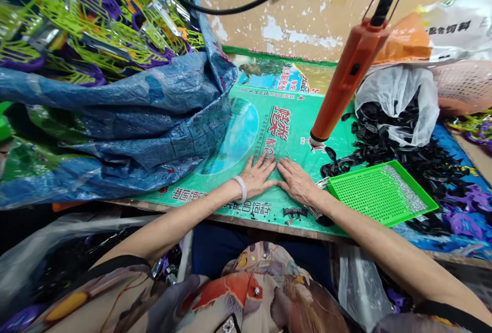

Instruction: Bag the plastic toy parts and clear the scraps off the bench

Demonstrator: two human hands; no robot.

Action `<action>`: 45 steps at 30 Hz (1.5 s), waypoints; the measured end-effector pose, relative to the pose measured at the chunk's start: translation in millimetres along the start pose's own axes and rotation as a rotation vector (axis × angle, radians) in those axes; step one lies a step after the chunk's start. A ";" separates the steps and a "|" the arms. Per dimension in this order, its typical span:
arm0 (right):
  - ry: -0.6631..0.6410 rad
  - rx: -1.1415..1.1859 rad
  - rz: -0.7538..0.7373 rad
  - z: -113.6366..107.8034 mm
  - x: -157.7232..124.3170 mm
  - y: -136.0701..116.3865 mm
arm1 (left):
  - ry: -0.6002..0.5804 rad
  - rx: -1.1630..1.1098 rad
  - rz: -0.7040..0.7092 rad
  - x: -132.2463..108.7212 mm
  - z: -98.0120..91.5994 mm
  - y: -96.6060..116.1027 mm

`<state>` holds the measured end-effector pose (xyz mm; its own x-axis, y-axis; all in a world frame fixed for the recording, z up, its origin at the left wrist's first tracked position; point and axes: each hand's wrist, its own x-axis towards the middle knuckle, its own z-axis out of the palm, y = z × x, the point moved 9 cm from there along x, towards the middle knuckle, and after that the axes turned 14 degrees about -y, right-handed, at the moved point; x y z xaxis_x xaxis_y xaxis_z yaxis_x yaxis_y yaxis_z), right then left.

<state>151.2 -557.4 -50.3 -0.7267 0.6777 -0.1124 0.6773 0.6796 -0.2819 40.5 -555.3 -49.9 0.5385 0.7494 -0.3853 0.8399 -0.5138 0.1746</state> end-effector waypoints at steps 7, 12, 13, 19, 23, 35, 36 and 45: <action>-0.024 0.010 0.255 -7.4 -13.2 43.7 | 0.029 -0.046 -0.106 9.8 -19.4 -17.4; -0.056 -0.009 0.322 -13.4 19.1 54.9 | 0.001 -0.069 -0.133 39.3 -24.0 -27.6; -0.061 -0.008 0.312 -15.4 27.6 55.0 | 0.002 -0.065 -0.130 43.7 -25.0 -26.9; -0.103 0.030 0.246 -15.1 44.6 55.0 | -0.039 -0.035 -0.039 49.4 -25.8 -10.7; -0.076 0.081 0.134 -8.3 11.7 33.6 | -0.065 -0.045 0.064 29.6 -18.8 3.5; -0.046 0.038 0.261 -2.1 13.6 21.7 | 0.339 -0.225 0.140 -32.8 -38.6 -20.1; -0.055 0.028 0.260 -2.0 22.3 15.3 | 0.368 -0.250 0.151 -36.0 -38.2 -20.2; 0.085 -0.005 0.328 -29.1 54.8 -7.5 | 0.556 -0.429 0.133 -39.8 -30.0 -44.4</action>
<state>109.7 -517.2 -26.6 -0.4582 0.8812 -0.1164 0.8741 0.4230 -0.2388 -16.3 -549.8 -15.2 0.4964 0.8526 0.1634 0.6556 -0.4915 0.5732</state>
